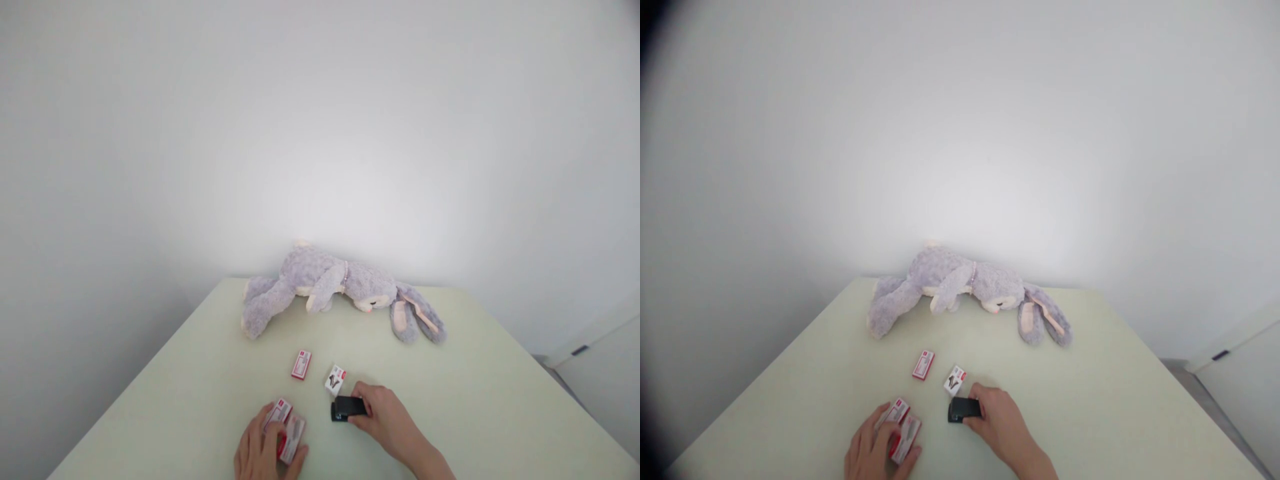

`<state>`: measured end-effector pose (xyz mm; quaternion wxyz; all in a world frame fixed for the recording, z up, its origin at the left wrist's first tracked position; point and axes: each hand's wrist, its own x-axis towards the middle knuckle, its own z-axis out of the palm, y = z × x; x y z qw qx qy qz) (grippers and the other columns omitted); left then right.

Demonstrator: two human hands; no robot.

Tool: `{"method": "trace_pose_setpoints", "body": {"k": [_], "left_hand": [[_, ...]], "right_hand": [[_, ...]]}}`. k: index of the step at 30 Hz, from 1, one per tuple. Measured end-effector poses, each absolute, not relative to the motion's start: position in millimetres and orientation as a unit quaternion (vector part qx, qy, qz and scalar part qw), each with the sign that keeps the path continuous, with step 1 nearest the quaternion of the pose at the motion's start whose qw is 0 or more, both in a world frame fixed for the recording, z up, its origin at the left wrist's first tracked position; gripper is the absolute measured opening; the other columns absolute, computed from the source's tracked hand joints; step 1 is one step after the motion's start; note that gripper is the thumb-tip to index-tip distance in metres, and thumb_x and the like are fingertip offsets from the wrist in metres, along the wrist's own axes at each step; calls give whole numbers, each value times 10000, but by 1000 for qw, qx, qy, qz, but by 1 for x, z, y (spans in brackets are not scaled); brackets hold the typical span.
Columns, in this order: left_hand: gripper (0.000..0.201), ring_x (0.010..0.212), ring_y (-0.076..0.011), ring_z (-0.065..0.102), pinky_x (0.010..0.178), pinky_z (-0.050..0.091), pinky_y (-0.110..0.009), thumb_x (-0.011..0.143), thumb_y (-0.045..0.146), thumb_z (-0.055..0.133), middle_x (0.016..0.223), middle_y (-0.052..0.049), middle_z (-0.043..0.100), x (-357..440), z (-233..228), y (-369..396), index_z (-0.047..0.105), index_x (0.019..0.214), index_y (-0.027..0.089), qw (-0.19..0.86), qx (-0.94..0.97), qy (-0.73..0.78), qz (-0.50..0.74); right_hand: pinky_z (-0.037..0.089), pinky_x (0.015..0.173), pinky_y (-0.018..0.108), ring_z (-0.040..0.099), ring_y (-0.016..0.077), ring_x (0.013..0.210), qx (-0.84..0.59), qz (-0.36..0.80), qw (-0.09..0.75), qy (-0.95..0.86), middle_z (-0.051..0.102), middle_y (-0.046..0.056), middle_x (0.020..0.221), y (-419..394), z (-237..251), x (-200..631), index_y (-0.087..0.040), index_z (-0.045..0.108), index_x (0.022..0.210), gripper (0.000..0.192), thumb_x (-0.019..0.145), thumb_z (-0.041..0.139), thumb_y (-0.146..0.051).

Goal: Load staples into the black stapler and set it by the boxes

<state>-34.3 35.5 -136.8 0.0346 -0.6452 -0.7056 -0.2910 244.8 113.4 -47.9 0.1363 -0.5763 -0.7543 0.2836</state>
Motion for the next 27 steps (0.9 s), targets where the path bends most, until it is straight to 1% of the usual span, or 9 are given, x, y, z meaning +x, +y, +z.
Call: {"method": "trace_pose_setpoints", "body": {"k": [4, 7, 9, 10, 12, 15, 21, 23, 27], "left_hand": [[289, 1215, -311, 568, 975, 497, -495, 804, 477, 707, 1418, -95, 587, -50, -129, 57, 671, 981, 251, -71, -680, -669, -291], [548, 1232, -299, 546, 1019, 475, -483, 795, 456, 725, 1447, -88, 566, -48, -117, 69, 610, 1296, 263, -102, -706, -646, -271], [721, 1243, -280, 528, 1041, 455, -463, 832, 411, 694, 1520, -71, 503, -43, -108, 78, 445, 1498, 294, -94, -719, -640, -255], [742, 1231, -269, 529, 1034, 452, -451, 863, 390, 660, 1545, -60, 479, -40, -104, 83, 378, 1545, 313, -86, -725, -638, -247], [681, 1188, -251, 542, 1007, 455, -429, 918, 361, 588, 1563, -41, 467, -34, -98, 92, 358, 1559, 338, -71, -737, -631, -232], [553, 1159, -237, 551, 995, 452, -411, 955, 338, 524, 1529, -27, 510, -26, -95, 98, 455, 1503, 323, -59, -741, -628, -232], [537, 1202, -268, 555, 985, 464, -413, 885, 441, 636, 1455, -61, 571, -6, -106, 76, 569, 1390, 272, -82, -726, -640, -239], [568, 1200, -265, 560, 976, 469, -404, 897, 472, 632, 1453, -70, 574, 6, -111, 71, 550, 1417, 262, -83, -725, -640, -240], [618, 1188, -248, 560, 979, 458, -397, 988, 434, 529, 1446, -80, 577, 35, -115, 74, 366, 1563, 280, -28, -719, -647, -251]], "right_hand": [[279, 636, 247, 620, 159, 755, -585, 278, 130, -751, 701, -35, 803, 113, -46, 243, -261, 692, 936, 192, 752, 748, -262], [279, 632, 247, 621, 161, 749, -591, 274, 131, -747, 694, -32, 788, 110, -44, 242, -260, 689, 916, 172, 752, 738, -252], [281, 633, 248, 622, 167, 756, -598, 269, 135, -743, 690, -27, 789, 107, -44, 242, -257, 675, 896, 143, 762, 725, -252], [282, 633, 249, 622, 171, 756, -604, 265, 137, -739, 688, -23, 787, 105, -44, 241, -255, 667, 889, 131, 768, 718, -254], [292, 641, 252, 628, 181, 766, -620, 257, 145, -727, 691, -15, 796, 100, -46, 240, -256, 656, 898, 132, 776, 708, -253], [322, 665, 254, 646, 192, 783, -635, 262, 163, -708, 696, -10, 806, 90, -49, 239, -265, 643, 953, 156, 803, 661, -226], [336, 615, 260, 628, 193, 680, -669, 276, 190, -663, 650, -6, 714, 79, -60, 248, -251, 606, 949, 108, 844, 589, -229], [317, 582, 264, 597, 185, 617, -689, 271, 201, -641, 614, -22, 644, 80, -66, 252, -245, 590, 906, 79, 833, 617, -260], [289, 520, 250, 523, 146, 520, -685, 319, 254, -605, 527, -66, 534, 83, -79, 256, -242, 554, 847, 160, 835, 657, -363]]}}
